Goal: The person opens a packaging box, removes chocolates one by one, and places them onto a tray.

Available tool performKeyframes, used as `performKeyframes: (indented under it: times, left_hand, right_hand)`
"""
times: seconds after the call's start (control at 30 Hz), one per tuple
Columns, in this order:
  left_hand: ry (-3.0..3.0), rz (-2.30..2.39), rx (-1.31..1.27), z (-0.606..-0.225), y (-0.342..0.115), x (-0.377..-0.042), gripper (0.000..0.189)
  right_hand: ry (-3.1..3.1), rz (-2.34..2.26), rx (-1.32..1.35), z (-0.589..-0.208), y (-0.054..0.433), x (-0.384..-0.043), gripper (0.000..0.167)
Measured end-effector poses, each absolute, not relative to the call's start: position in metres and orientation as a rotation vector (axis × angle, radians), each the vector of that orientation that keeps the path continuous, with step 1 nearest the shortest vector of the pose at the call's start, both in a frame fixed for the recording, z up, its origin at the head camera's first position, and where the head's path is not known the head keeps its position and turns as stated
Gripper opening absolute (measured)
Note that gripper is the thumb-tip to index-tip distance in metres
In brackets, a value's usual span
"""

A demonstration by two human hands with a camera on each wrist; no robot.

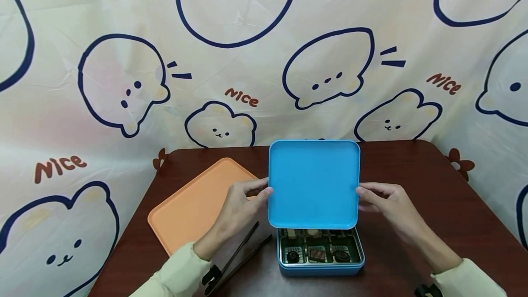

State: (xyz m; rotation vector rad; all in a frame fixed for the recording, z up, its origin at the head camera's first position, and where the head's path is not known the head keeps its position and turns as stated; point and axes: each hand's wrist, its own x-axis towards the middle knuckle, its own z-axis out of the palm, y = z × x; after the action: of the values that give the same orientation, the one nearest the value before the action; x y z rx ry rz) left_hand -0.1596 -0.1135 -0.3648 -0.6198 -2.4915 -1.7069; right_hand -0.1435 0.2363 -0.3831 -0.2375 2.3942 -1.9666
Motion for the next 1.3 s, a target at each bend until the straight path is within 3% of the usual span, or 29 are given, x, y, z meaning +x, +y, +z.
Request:
performKeyframes:
  times: [0.53, 0.9, 1.3]
  left_hand:
    - [-2.582, -2.236, -0.203, -0.378, -0.112, -0.163, 0.038]
    - [-2.591, -2.343, -0.097, -0.381, -0.111, -0.162, 0.042]
    - [-2.587, -2.392, -0.134, -0.38, -0.109, -0.161, 0.046]
  right_hand:
    - [2.136, -1.915, 0.17, -0.384, 0.233, -0.148, 0.067]
    - [1.931, -2.0, 0.128, -0.389, 0.239, -0.151, 0.055]
    - [1.922, -1.976, 0.103, -0.387, 0.245, -0.154, 0.068]
